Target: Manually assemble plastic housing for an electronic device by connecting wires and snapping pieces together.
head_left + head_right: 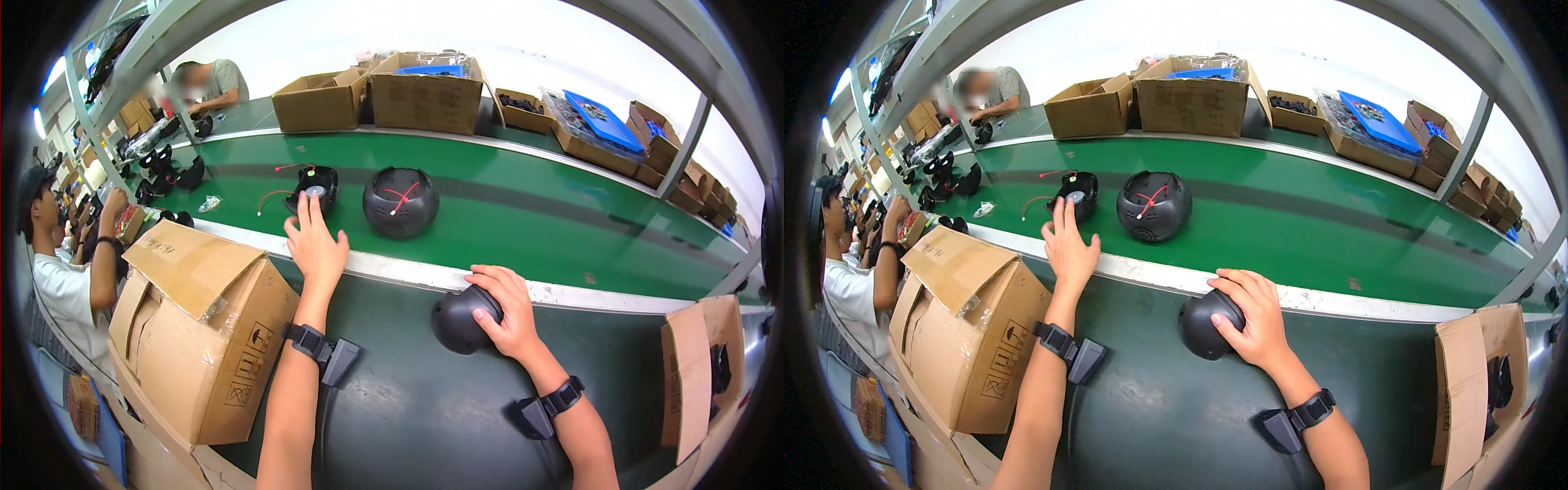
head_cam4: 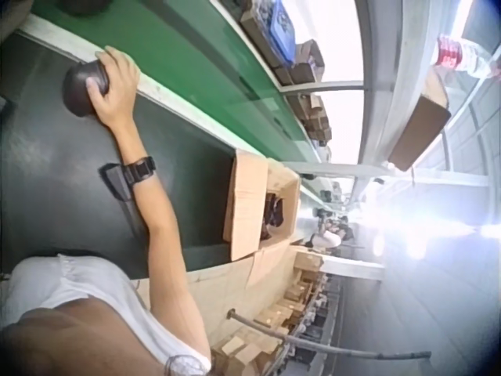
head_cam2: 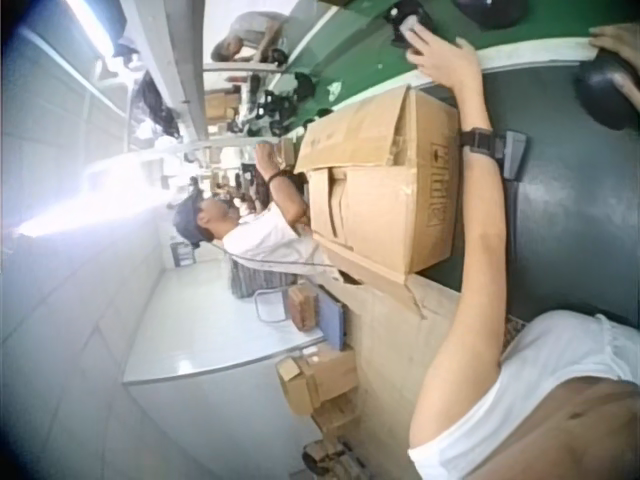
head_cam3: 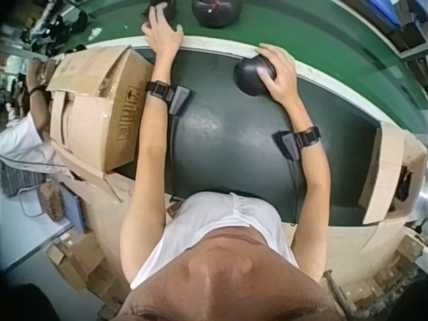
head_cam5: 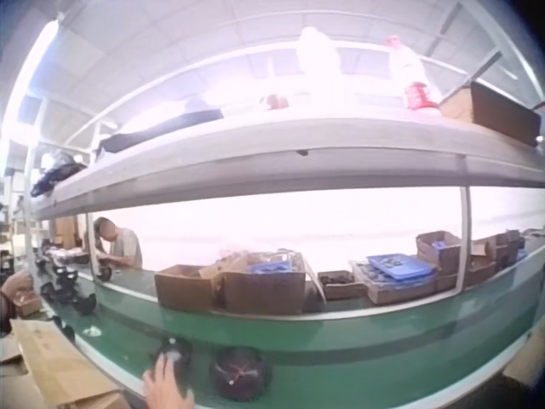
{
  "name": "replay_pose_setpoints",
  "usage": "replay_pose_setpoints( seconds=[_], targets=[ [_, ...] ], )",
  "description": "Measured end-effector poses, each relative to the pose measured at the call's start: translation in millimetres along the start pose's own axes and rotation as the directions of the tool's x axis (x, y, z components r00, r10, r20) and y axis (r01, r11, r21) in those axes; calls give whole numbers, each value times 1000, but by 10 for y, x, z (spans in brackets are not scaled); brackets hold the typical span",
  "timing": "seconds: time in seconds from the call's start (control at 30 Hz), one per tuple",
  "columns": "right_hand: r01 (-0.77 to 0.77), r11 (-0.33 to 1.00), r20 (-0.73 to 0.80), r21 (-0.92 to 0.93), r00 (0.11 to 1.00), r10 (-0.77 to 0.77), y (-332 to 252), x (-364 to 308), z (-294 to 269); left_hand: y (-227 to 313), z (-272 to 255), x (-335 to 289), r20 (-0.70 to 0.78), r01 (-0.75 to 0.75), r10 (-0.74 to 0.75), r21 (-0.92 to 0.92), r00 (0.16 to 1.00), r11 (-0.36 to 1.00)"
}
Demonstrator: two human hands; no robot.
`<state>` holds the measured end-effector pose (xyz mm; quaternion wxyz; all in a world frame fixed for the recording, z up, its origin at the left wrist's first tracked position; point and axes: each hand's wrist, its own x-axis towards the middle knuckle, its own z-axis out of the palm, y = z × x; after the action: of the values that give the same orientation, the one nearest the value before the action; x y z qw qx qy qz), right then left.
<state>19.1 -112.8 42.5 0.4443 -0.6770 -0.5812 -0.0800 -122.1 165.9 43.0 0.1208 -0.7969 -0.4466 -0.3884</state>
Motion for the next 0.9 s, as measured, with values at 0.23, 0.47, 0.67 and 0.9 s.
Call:
replay_pose_setpoints(
  seconds=[0.23, 0.47, 0.67, 0.9],
  targets=[
    [2, 998, -97, -58, 995, -7, 34, -80, -58, -236, 65, 18, 45, -28, 46, -345, 998, 938],
    [-46, 997, -222, 54, 973, 57, 144, -266, -511, 173, -1008, -124, 81, -210, 252, -347, 964, 914],
    [12, 998, -80, 64, 997, -7, 192, -530, -796, 560, -1740, -860, 201, -582, 661, -337, 723, 740],
    [-4, 1000, -76, 8, 997, 5, 216, -645, -867, 927, -1848, -1338, 63, -808, 885, -382, 461, 448]
  ],
)
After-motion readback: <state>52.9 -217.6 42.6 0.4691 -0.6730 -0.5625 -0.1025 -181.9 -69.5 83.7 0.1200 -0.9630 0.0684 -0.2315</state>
